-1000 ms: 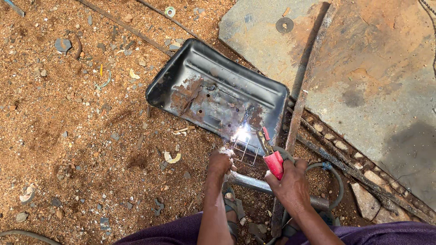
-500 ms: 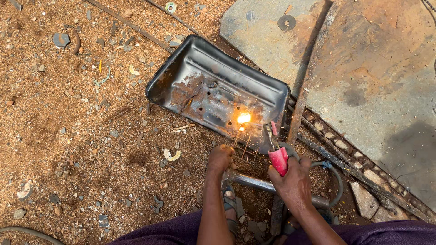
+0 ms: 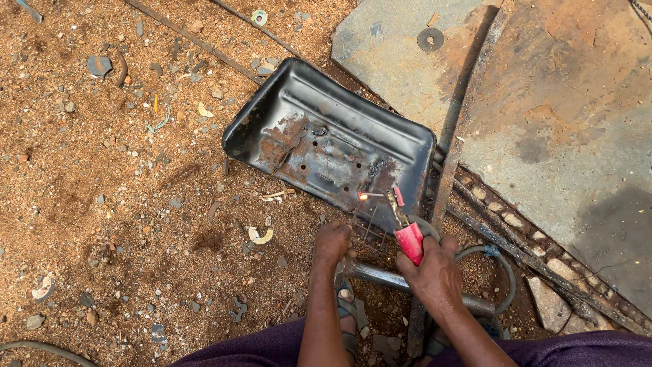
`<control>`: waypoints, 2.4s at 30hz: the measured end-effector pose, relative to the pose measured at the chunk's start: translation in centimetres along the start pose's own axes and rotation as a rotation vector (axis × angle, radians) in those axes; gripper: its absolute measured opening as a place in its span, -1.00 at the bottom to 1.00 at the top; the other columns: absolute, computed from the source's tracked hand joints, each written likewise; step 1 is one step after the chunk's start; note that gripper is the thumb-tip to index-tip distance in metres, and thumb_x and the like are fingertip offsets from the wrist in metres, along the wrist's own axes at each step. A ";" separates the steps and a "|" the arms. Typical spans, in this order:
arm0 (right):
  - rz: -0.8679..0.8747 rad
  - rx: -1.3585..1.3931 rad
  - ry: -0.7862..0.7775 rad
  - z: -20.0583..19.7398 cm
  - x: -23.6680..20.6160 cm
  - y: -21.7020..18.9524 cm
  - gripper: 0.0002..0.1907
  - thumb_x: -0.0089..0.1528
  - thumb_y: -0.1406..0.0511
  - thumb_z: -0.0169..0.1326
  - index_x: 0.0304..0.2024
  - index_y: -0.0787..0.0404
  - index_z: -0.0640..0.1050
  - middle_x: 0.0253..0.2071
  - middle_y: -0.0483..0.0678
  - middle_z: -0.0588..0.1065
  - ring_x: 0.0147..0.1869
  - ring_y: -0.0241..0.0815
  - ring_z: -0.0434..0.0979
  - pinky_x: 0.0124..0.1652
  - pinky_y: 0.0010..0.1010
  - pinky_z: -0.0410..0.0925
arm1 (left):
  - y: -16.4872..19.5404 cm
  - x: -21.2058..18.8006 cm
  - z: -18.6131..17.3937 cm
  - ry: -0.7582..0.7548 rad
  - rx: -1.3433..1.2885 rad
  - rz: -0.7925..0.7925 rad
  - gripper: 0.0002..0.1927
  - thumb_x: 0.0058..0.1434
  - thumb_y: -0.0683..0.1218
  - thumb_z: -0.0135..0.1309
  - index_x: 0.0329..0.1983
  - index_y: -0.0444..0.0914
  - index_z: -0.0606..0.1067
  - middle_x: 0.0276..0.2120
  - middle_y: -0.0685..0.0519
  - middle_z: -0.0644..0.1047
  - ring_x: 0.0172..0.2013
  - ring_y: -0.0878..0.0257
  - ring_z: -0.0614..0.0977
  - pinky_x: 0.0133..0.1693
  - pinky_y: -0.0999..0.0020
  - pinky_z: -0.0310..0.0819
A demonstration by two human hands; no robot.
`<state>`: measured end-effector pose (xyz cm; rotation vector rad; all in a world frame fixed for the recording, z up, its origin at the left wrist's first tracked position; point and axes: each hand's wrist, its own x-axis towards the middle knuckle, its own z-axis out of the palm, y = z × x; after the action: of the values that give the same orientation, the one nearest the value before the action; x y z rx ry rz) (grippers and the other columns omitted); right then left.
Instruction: The person welds a small grid mesh piece onto a rusted metal tray panel, positioning the grid by hand while using a welding rod clamp to apply weld spots along the joints.
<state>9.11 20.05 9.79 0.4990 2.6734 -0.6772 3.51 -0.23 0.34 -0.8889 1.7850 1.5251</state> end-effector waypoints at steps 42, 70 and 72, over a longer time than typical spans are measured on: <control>-0.245 0.016 0.153 -0.2 1.2 2.3 -0.63 0.25 0.15 0.38 -0.19 0.31 0.57 0.04 0.31 0.32 -0.12 0.06 0.50 -0.23 -0.21 0.46 | 0.0 -2.0 0.3 0.103 0.030 0.000 -0.75 0.31 -0.08 0.07 -0.05 -0.32 0.56 -0.40 -0.03 0.63 -0.62 0.37 0.53 -0.56 0.49 0.42; -0.144 0.163 0.039 -0.1 -0.5 2.1 -0.42 0.11 0.10 0.36 -0.03 0.42 0.54 0.18 0.20 0.16 0.12 0.12 0.42 0.11 -0.12 0.39 | -0.2 -1.6 1.1 0.122 0.055 0.037 -0.79 0.33 -0.10 0.07 -0.08 -0.29 0.60 -0.37 0.00 0.67 -0.53 0.39 0.61 -0.38 0.44 0.58; -0.111 0.187 0.016 0.1 -0.4 1.9 -0.42 0.10 0.09 0.35 -0.03 0.41 0.54 0.17 0.20 0.17 0.12 0.13 0.43 0.10 -0.15 0.42 | -0.2 -1.5 1.0 0.123 0.065 0.044 -0.79 0.33 -0.10 0.07 -0.06 -0.29 0.59 -0.35 0.00 0.68 -0.52 0.38 0.62 -0.40 0.44 0.57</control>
<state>10.28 21.47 9.18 0.4065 2.6829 -0.9655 4.56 0.93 1.34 -0.9350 1.9423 1.4579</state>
